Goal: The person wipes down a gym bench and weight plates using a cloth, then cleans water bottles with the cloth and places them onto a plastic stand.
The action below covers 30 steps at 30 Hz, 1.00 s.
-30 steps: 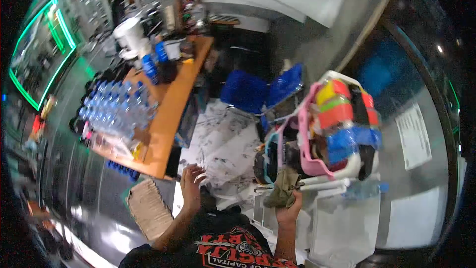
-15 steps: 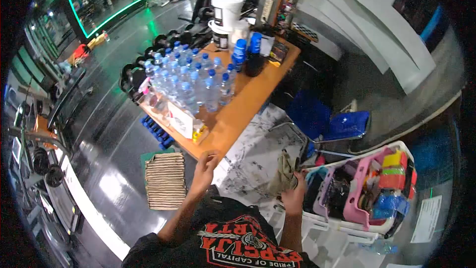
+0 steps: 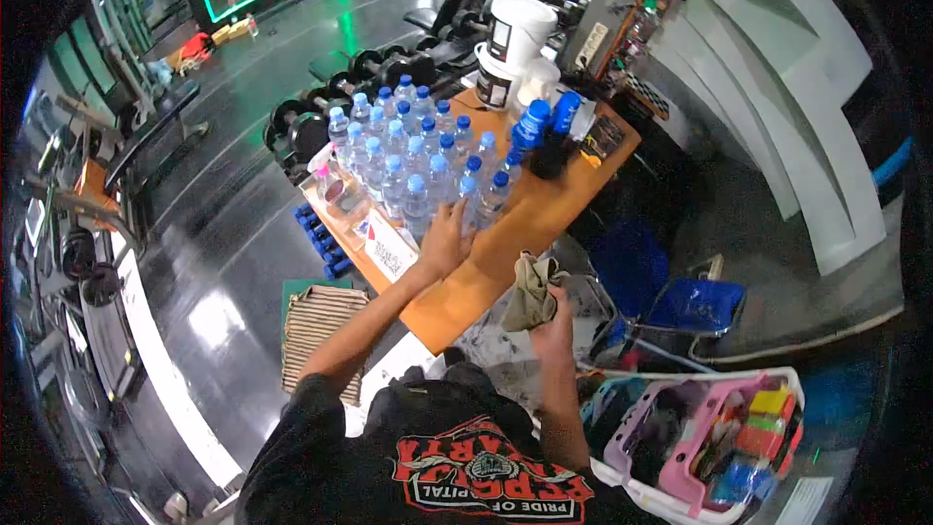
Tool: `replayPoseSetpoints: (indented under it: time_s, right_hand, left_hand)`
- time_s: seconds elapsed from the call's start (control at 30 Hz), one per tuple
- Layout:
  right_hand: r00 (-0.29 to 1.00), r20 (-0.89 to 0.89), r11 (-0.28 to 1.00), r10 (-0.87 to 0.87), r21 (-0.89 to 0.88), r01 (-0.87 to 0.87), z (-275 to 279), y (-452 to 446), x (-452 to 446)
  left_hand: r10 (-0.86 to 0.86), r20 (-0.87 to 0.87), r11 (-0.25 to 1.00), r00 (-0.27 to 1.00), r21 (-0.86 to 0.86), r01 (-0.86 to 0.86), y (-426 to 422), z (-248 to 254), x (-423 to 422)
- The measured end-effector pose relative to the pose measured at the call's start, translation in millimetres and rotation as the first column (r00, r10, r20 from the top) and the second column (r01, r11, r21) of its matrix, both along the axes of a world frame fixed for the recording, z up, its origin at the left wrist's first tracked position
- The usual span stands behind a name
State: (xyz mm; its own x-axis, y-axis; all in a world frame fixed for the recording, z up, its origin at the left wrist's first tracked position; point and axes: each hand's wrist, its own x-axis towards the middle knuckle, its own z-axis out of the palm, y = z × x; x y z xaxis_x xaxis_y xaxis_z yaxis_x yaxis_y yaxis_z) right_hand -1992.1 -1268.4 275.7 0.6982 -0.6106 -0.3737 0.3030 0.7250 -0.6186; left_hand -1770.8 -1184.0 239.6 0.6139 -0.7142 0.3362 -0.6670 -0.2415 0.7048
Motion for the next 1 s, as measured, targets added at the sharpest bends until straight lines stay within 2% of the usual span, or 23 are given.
replayPoseSetpoints:
  time_s: [0.03,0.13,0.2,0.27,0.3,0.37,0.4,0.47,0.53,0.67,0.7,0.73,0.8,0.83,0.87,0.93,0.97,1.0]
  right_hand:
    - [1.0,0.01,1.0,-0.005,-0.021,0.005,1.5,-8.0,2.3]
    - [0.999,0.045,0.999,0.001,-0.049,0.001,4.0,-29.3,1.8]
    - [0.997,0.067,0.993,0.047,0.103,-0.054,5.0,-42.5,-4.4]
    - [0.995,0.081,0.985,0.058,0.159,-0.07,-5.8,-54.2,-5.4]
    - [0.995,0.071,0.979,0.076,0.185,-0.088,-8.4,-58.6,-5.5]
    - [0.993,0.054,0.968,0.108,0.22,-0.117,-14.3,-68.5,-5.6]
    - [0.993,0.038,0.972,0.107,0.207,-0.113,-17.3,-75.1,-6.0]
    - [0.993,0.025,0.973,0.115,0.199,-0.117,-16.2,-84.9,-2.7]
    - [0.987,0.08,0.975,0.141,0.162,-0.152,-5.8,-92.8,0.7]
    - [0.983,-0.055,0.981,0.174,0.102,-0.167,-23.3,-109.5,5.1]
    - [0.961,-0.173,0.8,0.214,-0.533,-0.274,-69.3,-120.8,0.2]
    - [0.959,-0.176,0.796,0.22,-0.537,-0.281,-70.1,-120.7,2.5]
    - [0.95,-0.001,0.91,0.314,-0.284,-0.301,-59.8,-103.1,16.1]
    - [0.94,0.053,0.934,0.336,0.112,-0.34,-44.9,-103.0,30.4]
    - [0.935,0.05,0.928,0.351,0.113,-0.355,-48.3,-99.0,35.1]
    - [0.922,-0.021,0.919,0.387,-0.075,-0.387,-56.4,-92.4,45.6]
    - [0.914,-0.112,0.884,0.389,-0.234,-0.405,-49.8,-86.8,46.6]
    - [0.911,-0.113,0.881,0.397,-0.234,-0.412,-48.9,-85.6,50.2]
  left_hand:
    - [0.078,0.022,0.997,0.997,-0.002,-0.078,-10.4,-7.4,2.7]
    - [0.126,0.043,0.992,0.991,-0.011,-0.126,-27.6,-10.0,5.5]
    - [0.16,-0.002,0.987,0.987,-0.004,-0.16,-45.7,-19.3,14.3]
    - [0.234,0.099,0.968,0.967,-0.119,-0.222,-61.7,-28.6,25.9]
    - [0.251,0.099,0.964,0.963,-0.115,-0.24,-65.1,-29.1,31.0]
    - [0.193,0.03,0.975,0.981,-0.118,-0.188,-67.5,-33.5,37.0]
    - [0.206,0.026,0.973,0.978,-0.108,-0.202,-69.3,-38.2,37.0]
    - [0.295,-0.019,0.933,0.955,-0.212,-0.292,-71.7,-40.9,36.6]
    - [0.278,0.021,0.949,0.96,-0.163,-0.271,-64.1,-41.0,33.3]
    - [0.203,0.076,0.979,0.976,-0.045,-0.2,-44.7,-21.9,12.7]
    - [0.207,0.072,0.978,0.976,-0.05,-0.204,-41.4,-26.9,8.2]
    - [0.174,0.069,0.985,0.982,-0.036,-0.171,-37.4,-33.6,4.8]
    - [0.158,0.064,0.987,0.985,-0.023,-0.156,-27.9,-40.6,-5.0]
    - [0.088,0.027,0.996,0.996,-0.012,-0.088,-21.3,-42.9,-11.5]
    - [0.018,-0.012,1.0,1.0,-0.003,-0.018,-15.2,-42.0,-20.2]
    - [0.037,0.018,0.999,0.999,-0.015,-0.037,-3.3,-23.2,-40.6]
    - [0.013,0.001,1.0,1.0,-0.007,-0.013,1.5,-17.1,-47.6]
    - [-0.01,-0.018,1.0,1.0,0.001,0.01,5.6,-16.3,-54.3]
